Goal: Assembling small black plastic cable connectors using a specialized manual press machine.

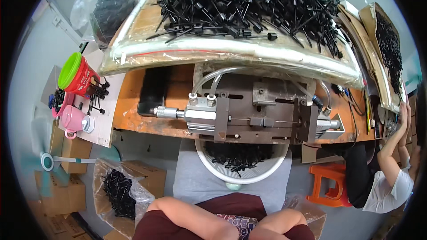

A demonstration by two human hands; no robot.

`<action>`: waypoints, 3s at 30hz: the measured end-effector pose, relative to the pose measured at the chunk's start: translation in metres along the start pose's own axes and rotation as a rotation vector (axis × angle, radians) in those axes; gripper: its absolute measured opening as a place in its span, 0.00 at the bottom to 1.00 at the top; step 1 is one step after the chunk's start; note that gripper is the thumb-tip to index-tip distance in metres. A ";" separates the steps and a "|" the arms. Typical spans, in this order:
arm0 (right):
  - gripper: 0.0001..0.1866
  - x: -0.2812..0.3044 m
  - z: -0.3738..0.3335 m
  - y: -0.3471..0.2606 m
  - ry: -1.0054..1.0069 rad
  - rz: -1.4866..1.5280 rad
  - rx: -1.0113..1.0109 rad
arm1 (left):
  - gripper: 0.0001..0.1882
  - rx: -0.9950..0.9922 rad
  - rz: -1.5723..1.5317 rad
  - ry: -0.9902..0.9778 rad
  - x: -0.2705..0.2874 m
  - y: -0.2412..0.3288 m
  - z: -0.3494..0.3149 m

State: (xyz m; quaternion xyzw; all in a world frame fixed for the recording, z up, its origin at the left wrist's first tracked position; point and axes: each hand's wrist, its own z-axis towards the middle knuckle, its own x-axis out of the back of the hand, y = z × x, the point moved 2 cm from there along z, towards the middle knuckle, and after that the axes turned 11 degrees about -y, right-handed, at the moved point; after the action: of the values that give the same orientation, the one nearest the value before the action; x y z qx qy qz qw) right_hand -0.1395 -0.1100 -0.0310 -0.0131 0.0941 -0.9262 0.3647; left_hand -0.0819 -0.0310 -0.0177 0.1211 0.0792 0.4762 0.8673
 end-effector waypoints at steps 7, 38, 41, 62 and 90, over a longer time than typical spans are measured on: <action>0.25 0.024 -0.014 0.034 -0.254 -0.204 -0.127 | 0.05 0.288 0.069 -0.160 0.016 -0.025 -0.008; 0.22 -0.146 0.146 0.242 -1.087 -0.806 -0.115 | 0.15 0.492 0.052 -0.484 0.032 -0.056 -0.006; 0.19 -0.144 0.145 0.252 -1.114 -0.756 -0.174 | 0.15 0.476 0.036 -0.474 0.031 -0.058 -0.010; 0.12 -0.012 0.160 0.278 -0.756 0.043 -0.854 | 0.15 0.506 -0.009 -0.460 0.029 -0.063 -0.003; 0.07 0.018 0.047 0.128 0.074 0.995 -1.475 | 0.20 0.773 -0.162 -0.434 0.016 -0.090 0.041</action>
State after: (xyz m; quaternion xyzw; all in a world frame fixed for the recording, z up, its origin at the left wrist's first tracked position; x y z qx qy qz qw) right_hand -0.0615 -0.2216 -0.0096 -0.1722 0.6731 -0.3643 0.6202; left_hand 0.0100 -0.0695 -0.0048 0.5268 0.0767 0.3058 0.7893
